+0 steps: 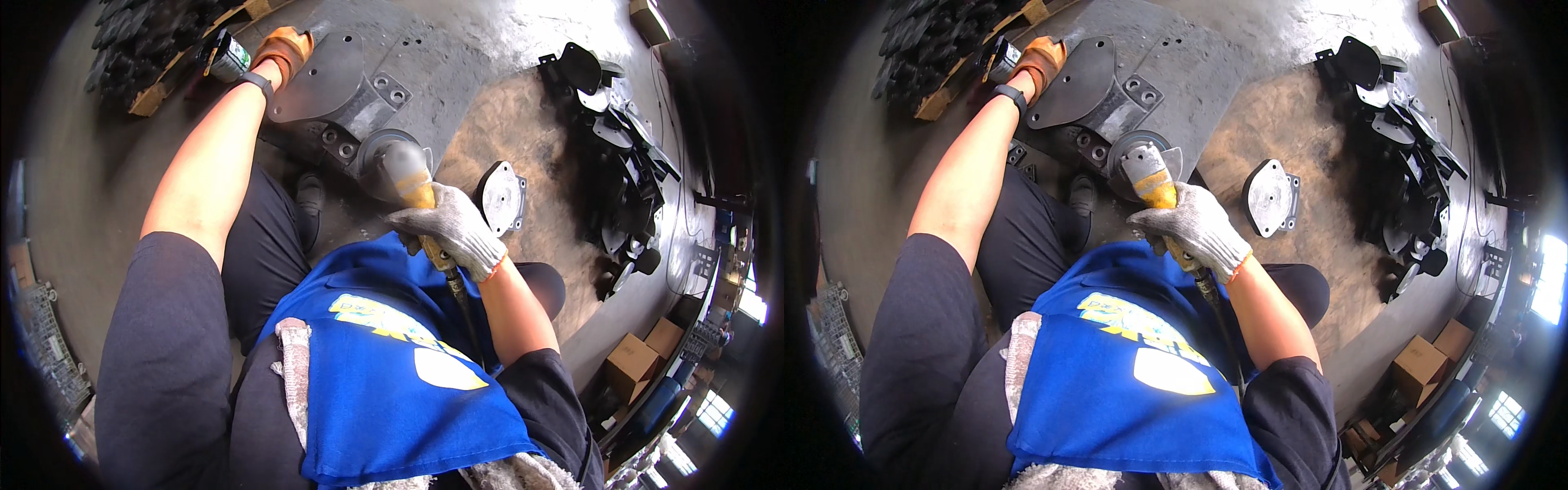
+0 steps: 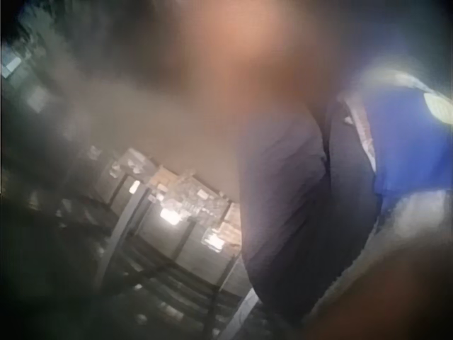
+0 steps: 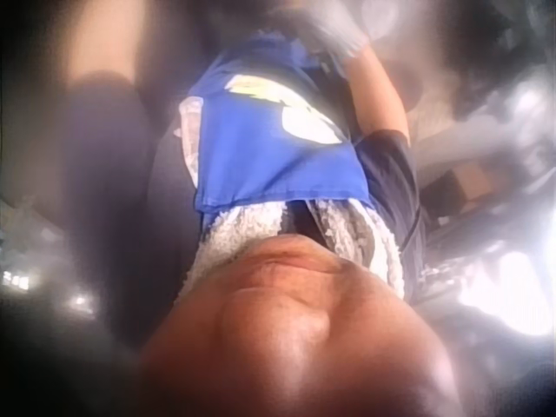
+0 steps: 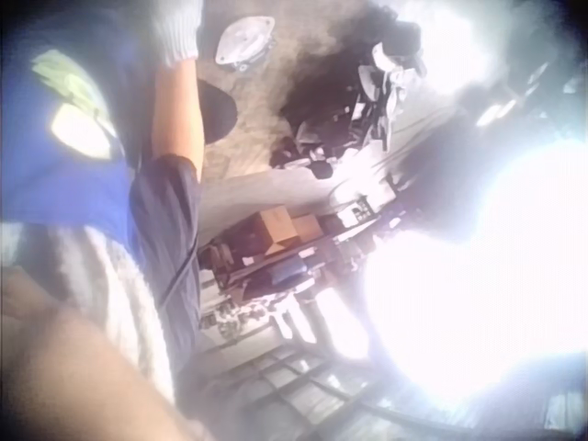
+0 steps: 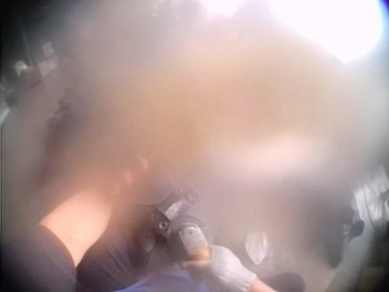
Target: The person uses a handheld angle grinder to smooth the surface of metal parts. They hold each part with a gloved hand, grind it, and then place it on a pile of finished parts before picking up the next one.
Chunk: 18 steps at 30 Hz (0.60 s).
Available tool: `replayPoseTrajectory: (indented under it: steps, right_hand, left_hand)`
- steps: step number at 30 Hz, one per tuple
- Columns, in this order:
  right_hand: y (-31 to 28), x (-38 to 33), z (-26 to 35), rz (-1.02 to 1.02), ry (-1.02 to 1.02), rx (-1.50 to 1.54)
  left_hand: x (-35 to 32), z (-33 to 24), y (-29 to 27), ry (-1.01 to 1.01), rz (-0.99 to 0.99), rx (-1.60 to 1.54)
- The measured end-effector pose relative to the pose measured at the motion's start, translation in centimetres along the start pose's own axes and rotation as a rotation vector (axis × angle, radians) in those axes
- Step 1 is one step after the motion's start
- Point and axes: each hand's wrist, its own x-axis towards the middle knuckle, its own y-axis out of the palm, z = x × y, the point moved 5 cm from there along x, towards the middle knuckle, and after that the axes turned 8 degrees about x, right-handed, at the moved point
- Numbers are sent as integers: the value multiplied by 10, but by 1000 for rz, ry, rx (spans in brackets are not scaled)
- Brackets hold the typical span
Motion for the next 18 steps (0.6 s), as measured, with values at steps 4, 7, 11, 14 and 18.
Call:
replayPoseTrajectory:
  steps: [4, 7, 11, 14, 18]
  right_hand:
    - [3, 3, 0, -2, -22, 8]
    - [6, 15, -2, 11, -48, -75]
    - [10, 23, -1, 19, -31, -113]
    - [8, 10, 1, 19, 15, -13]
    - [9, 15, 3, 14, -21, -94]
  left_hand:
    - [4, -3, 8, -17, -74, 32]
    - [0, -5, 3, 40, -148, 112]
    - [0, -5, -2, 48, -42, 71]
    - [6, -4, 8, -24, -87, 15]
    - [29, 6, 49, -132, -5, -317]
